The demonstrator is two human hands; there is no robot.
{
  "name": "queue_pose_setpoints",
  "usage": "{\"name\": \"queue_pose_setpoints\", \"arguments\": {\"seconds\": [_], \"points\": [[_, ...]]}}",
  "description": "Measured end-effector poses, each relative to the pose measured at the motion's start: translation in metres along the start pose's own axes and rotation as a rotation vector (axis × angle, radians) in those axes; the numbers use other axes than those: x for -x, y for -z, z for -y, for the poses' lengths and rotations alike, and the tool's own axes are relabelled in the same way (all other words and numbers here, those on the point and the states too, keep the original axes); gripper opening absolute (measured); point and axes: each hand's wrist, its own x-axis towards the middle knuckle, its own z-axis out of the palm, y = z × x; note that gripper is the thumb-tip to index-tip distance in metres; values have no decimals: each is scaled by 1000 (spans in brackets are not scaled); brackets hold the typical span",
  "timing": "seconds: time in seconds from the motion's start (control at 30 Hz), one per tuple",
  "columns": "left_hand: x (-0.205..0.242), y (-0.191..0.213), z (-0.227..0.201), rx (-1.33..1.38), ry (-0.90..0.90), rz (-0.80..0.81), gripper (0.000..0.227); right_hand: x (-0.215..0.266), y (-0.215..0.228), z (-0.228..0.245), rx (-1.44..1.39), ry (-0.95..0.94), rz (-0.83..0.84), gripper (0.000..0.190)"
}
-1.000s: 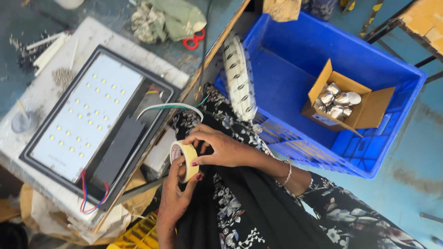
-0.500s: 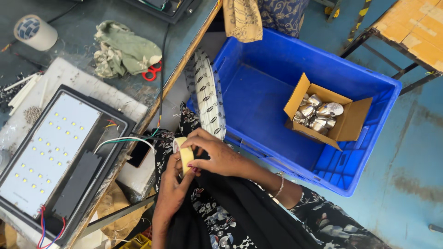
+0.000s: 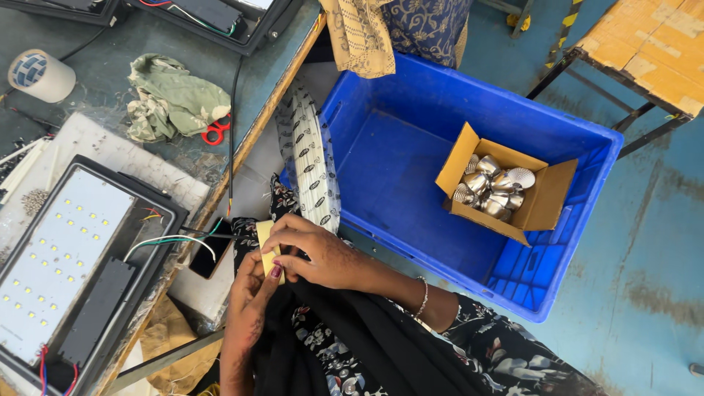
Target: The person wipes the interior of an LED floodlight housing with a cloth, then places a power driver inside. They apply double-sided tape to the driver and the housing, cut the tape with scissors, and press the driver into place. Finally, they place the assembled unit into a blue bin.
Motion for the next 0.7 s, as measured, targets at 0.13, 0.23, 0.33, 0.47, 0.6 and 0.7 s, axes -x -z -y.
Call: {"name": "queue_pose_setpoints", "arguments": {"seconds": [0.13, 0.23, 0.33, 0.47, 0.6, 0.7], "points": [[-4, -11, 5, -4, -34, -5, 25, 8, 1, 2, -17, -44, -52, 15], [-8, -7, 7, -40, -51, 11, 25, 4, 1, 1, -20, -32, -59, 13], [-7, -1, 12, -36, -55, -6, 27, 1, -1, 0, -14, -31, -29, 13], [-2, 7, 16, -102, -35, -99, 27, -5, -7, -1, 23, -18, -1, 14], [-2, 9, 13, -38, -34, -70, 27, -8, -9, -2, 106, 78, -34, 15], [0, 4, 7, -14, -40, -36, 26, -4, -9, -3, 74, -16, -26, 15]]}}
